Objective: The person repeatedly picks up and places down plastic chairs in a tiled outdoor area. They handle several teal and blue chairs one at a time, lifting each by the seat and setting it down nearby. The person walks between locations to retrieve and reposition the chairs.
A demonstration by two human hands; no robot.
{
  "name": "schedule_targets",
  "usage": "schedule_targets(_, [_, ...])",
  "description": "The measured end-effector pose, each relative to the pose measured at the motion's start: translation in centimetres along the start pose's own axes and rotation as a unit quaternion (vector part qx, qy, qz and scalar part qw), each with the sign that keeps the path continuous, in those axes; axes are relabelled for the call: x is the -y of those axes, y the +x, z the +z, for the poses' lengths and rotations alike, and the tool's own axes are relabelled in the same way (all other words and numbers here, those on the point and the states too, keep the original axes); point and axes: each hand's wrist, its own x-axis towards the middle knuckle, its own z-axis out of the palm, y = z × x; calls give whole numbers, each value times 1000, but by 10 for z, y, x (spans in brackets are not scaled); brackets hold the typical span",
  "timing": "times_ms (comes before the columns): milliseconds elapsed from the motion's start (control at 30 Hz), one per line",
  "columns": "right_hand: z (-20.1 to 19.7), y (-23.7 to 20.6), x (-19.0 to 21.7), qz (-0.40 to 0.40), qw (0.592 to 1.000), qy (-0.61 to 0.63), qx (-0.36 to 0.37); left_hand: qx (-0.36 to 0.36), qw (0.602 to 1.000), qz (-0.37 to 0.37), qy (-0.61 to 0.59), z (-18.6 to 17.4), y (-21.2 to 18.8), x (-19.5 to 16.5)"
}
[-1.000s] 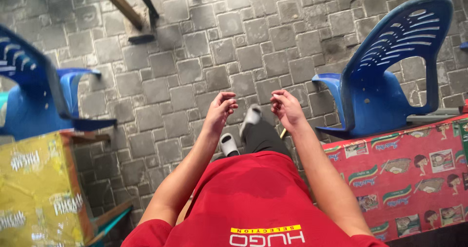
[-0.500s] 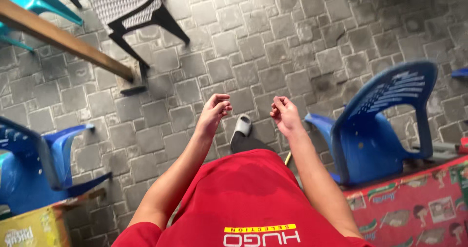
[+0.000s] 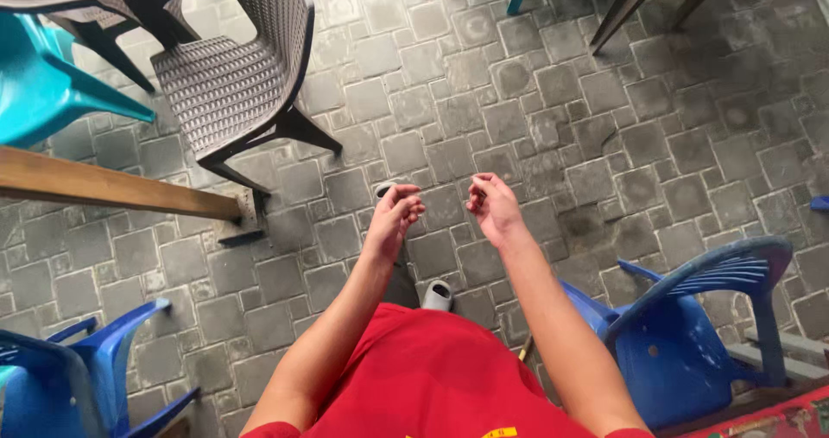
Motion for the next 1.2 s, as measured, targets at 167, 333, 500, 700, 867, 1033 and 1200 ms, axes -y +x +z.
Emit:
schedule_targets(167, [23, 78, 28, -23, 999, 18, -16, 31, 999, -21, 10, -1, 104, -49])
schedule_targets(333, [65, 153, 83, -30, 998, -2, -47, 66, 997, -32, 30, 13, 201, -107])
schedule_targets(500, [96, 208, 123, -53, 998, 1, -41, 88, 994, -49, 52, 31, 278, -142])
schedule_targets(700, [91, 274, 150, -28, 997, 3, -75, 90, 991, -81, 54, 60, 360, -164])
schedule_targets(867, [67, 348, 197, -33, 996, 33, -70, 76, 992, -82, 62, 88, 436, -179])
schedule_targets(1033, [62, 437, 271, -20, 998, 7, -56, 80, 992, -65, 69, 144, 533, -201])
schedule_targets(1200, [71, 522, 355, 3, 1000, -13, -25, 98, 992, -32, 76, 210, 626, -221])
